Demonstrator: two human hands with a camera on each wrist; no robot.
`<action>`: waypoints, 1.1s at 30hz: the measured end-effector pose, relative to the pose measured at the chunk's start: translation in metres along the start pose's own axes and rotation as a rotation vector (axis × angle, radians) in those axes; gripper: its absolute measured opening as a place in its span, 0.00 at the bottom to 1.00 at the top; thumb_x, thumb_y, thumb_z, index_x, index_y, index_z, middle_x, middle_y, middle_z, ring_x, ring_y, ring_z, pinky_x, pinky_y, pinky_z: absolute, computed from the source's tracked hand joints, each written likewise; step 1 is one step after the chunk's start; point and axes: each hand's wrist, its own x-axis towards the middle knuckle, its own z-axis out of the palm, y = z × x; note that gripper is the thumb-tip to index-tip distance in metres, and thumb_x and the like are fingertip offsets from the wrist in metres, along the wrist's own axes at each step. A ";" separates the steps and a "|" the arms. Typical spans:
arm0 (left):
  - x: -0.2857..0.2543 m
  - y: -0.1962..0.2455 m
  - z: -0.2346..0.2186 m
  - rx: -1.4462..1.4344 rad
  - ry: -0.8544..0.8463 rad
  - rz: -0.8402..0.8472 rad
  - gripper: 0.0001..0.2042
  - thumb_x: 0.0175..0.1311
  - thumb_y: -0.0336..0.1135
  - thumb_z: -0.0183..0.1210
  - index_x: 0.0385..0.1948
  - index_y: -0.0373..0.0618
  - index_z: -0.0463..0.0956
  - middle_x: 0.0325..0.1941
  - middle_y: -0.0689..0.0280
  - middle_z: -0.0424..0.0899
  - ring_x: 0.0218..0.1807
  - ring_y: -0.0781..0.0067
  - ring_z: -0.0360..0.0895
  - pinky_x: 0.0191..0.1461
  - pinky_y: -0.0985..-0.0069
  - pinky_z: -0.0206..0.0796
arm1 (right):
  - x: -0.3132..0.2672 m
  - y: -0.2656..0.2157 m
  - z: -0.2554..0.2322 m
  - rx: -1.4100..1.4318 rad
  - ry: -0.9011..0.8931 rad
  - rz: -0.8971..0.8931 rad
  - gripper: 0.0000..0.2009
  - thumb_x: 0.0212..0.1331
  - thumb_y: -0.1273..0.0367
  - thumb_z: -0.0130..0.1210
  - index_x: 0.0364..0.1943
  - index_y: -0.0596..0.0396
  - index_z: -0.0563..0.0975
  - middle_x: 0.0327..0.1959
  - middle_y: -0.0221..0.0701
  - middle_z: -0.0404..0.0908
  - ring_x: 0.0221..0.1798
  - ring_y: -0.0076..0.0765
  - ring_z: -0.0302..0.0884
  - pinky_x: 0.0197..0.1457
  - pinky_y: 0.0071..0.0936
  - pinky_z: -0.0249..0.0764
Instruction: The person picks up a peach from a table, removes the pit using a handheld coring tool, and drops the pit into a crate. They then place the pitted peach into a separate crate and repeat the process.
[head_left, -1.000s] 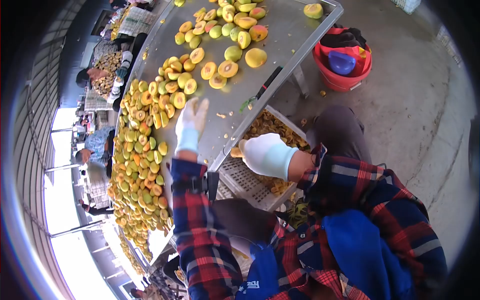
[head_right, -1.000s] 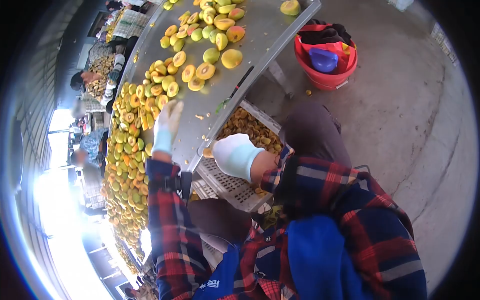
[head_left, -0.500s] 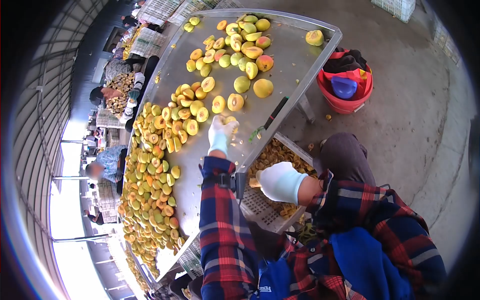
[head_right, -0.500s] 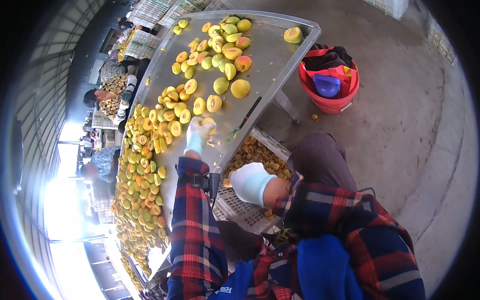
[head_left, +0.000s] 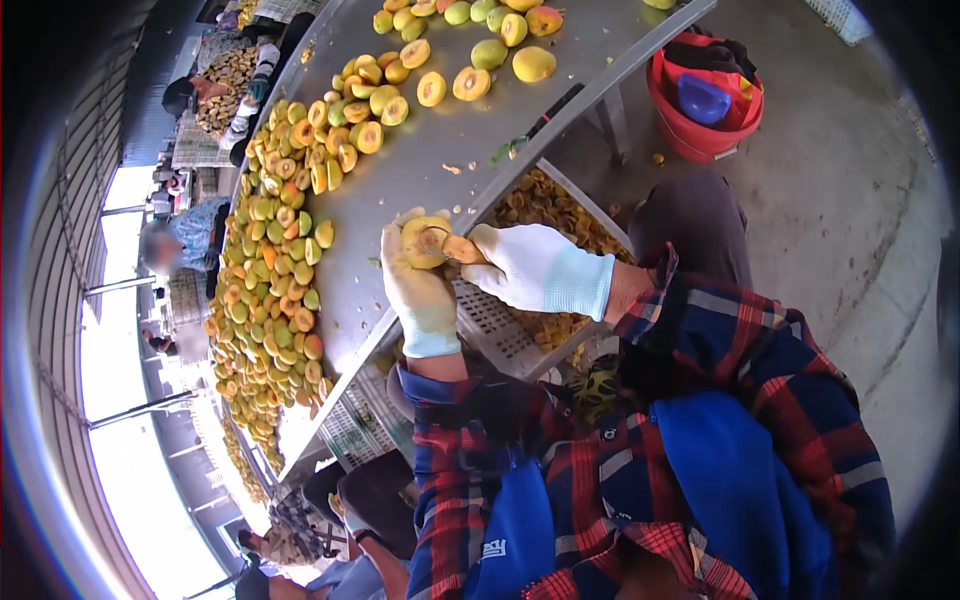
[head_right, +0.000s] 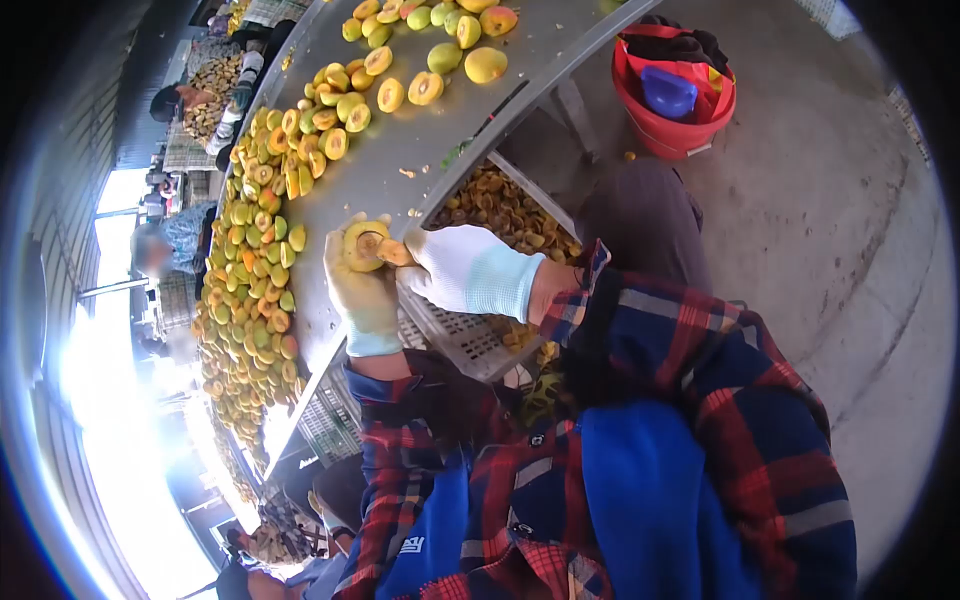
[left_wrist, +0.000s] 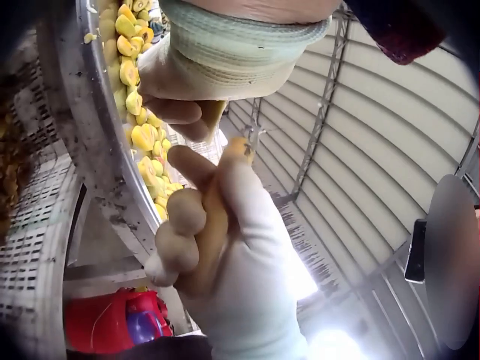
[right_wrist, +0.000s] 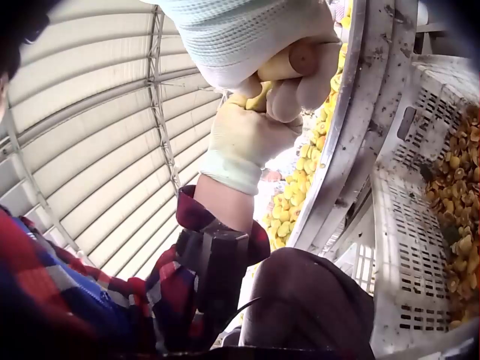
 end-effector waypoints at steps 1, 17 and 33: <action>-0.005 -0.003 0.001 0.001 0.007 -0.004 0.18 0.72 0.46 0.43 0.49 0.41 0.71 0.42 0.52 0.81 0.44 0.63 0.78 0.46 0.72 0.73 | -0.001 -0.001 0.001 0.004 -0.007 0.002 0.15 0.63 0.58 0.52 0.39 0.58 0.73 0.26 0.48 0.80 0.33 0.59 0.80 0.36 0.50 0.75; -0.022 -0.018 0.002 1.039 0.156 0.891 0.05 0.66 0.25 0.47 0.37 0.37 0.73 0.31 0.60 0.82 0.28 0.72 0.78 0.34 0.77 0.72 | 0.000 -0.006 -0.008 -0.061 -0.236 -0.035 0.15 0.66 0.59 0.50 0.39 0.60 0.71 0.22 0.44 0.79 0.26 0.51 0.80 0.29 0.43 0.76; -0.037 -0.015 0.001 0.215 0.151 0.331 0.22 0.73 0.50 0.46 0.31 0.37 0.73 0.26 0.53 0.82 0.21 0.67 0.77 0.25 0.74 0.71 | -0.012 -0.006 0.001 0.978 -0.779 0.413 0.19 0.73 0.57 0.41 0.38 0.60 0.75 0.15 0.22 0.67 0.12 0.19 0.64 0.15 0.20 0.63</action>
